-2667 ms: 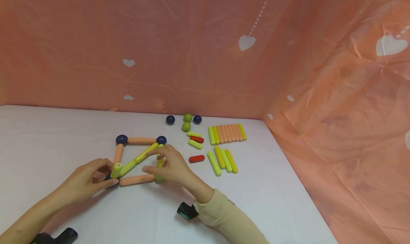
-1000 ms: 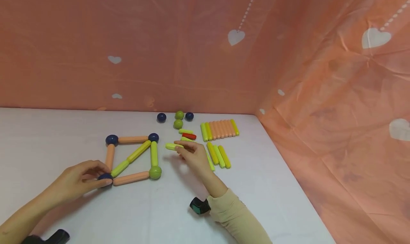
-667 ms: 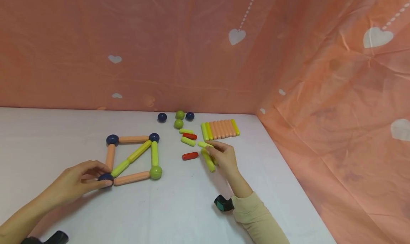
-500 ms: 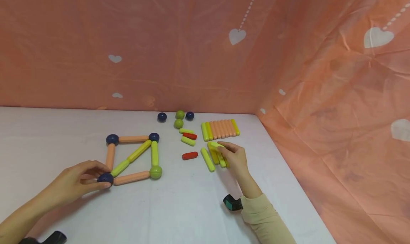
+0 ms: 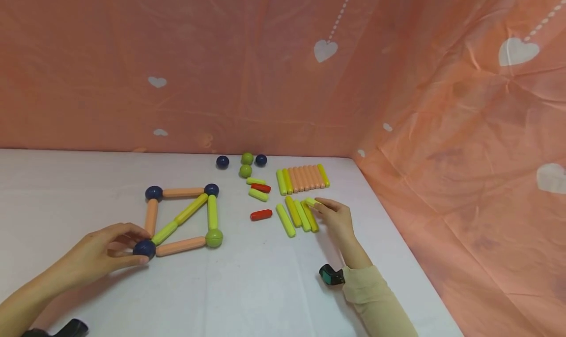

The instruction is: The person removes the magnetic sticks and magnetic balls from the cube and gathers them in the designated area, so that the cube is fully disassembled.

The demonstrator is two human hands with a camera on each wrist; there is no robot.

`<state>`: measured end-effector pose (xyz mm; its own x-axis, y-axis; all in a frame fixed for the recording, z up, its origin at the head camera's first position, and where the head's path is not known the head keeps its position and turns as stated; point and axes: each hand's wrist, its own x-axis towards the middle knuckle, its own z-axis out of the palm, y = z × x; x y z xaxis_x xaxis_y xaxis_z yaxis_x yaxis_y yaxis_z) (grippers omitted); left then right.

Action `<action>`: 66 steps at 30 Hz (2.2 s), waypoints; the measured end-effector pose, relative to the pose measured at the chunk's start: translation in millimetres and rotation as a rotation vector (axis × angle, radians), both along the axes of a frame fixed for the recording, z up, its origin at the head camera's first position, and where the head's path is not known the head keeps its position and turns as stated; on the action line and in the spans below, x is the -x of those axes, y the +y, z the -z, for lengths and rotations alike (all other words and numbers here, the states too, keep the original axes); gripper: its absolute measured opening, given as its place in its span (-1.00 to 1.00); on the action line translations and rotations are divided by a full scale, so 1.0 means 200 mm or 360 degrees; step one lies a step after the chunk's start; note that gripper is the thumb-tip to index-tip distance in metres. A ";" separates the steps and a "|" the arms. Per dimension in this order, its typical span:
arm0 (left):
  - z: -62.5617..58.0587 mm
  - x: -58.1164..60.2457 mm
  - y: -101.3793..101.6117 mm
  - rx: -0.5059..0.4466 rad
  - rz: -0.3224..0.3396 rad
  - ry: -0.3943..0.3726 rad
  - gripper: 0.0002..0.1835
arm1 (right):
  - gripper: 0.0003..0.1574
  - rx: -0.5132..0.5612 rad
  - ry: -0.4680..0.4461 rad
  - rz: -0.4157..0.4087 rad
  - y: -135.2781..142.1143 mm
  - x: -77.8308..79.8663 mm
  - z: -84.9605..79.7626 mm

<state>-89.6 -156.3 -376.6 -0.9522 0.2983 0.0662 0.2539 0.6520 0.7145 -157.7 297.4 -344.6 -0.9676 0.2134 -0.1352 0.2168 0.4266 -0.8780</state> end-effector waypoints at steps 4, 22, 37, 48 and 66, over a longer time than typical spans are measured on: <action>0.00 0.00 -0.01 -0.0001 0.0010 -0.0005 -0.48 | -0.50 0.0073 0.0022 -0.0019 -0.03 0.04 0.01; 0.00 0.00 -0.01 -0.0106 0.0032 -0.0053 -0.49 | -0.77 -0.0399 0.0118 -0.0816 -0.30 0.04 -0.01; -0.02 0.01 -0.02 -0.0026 -0.0051 0.0031 -0.74 | -0.77 -0.0505 0.0245 -0.0721 -0.48 0.20 0.01; -0.03 0.14 0.00 -0.0007 -0.0214 0.0143 -0.68 | -0.76 -0.0505 0.0313 -0.0725 -0.59 0.08 0.02; -0.02 0.33 0.02 -0.0008 -0.0046 0.0137 -0.57 | -0.49 -0.0346 0.0181 -0.1313 -0.80 -0.08 0.04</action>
<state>-154.9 -153.1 -372.3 -0.9512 0.2700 0.1495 0.2955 0.6563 0.6942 -142.5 136.8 -352.5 -0.8298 -0.5542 -0.0656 -0.3210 0.5701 -0.7563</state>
